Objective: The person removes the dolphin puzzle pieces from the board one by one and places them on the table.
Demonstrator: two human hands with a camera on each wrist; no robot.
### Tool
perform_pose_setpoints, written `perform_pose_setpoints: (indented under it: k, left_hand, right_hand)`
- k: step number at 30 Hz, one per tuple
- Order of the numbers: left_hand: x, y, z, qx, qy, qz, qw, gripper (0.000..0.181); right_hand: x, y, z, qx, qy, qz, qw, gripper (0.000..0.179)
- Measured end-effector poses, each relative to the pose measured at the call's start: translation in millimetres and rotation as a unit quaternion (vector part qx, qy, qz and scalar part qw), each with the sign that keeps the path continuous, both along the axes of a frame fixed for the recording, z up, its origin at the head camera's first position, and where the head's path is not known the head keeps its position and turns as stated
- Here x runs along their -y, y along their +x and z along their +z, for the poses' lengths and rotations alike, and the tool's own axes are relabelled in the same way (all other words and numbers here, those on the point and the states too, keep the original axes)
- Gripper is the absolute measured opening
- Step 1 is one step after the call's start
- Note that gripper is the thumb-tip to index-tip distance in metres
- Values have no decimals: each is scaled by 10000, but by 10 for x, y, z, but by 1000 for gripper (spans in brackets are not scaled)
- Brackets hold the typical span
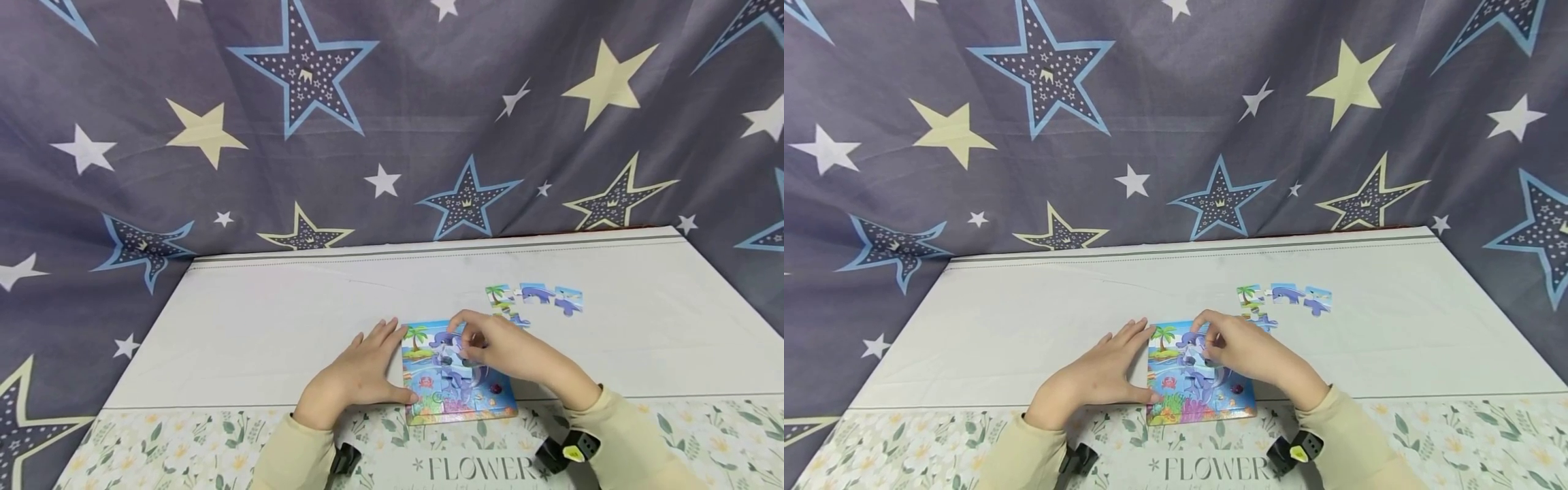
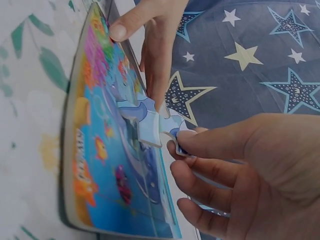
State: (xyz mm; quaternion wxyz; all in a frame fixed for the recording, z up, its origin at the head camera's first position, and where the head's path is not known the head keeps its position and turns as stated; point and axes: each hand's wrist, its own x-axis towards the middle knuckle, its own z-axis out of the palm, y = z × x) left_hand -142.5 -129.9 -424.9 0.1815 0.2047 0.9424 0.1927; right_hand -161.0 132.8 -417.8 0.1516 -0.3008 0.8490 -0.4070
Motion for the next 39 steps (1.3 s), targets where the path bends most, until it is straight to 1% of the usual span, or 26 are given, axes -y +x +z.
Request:
perform_pose_setpoints:
  k: [10, 16, 27, 30, 39]
  left_hand:
    - [17, 8, -15, -29, -8, -6, 10000, 110]
    - [32, 19, -15, -10, -5, 2, 10000, 111]
    - [31, 15, -17, 6, -24, -22, 10000, 110]
    - [29, 14, -18, 11, -9, -26, 10000, 109]
    - [25, 3, -24, 10, 1, -48, 10000, 109]
  right_hand:
    - [-142, -48, 70, -421, 94, 73, 9990, 17]
    - [-241, -80, 109, -552, 220, -100, 9982, 17]
    - [-493, -162, 171, -779, 322, -232, 9962, 19]
    - [-560, -186, 186, -840, 371, -337, 9952, 19]
    - [-744, -223, 232, -1077, 443, -846, 9896, 21]
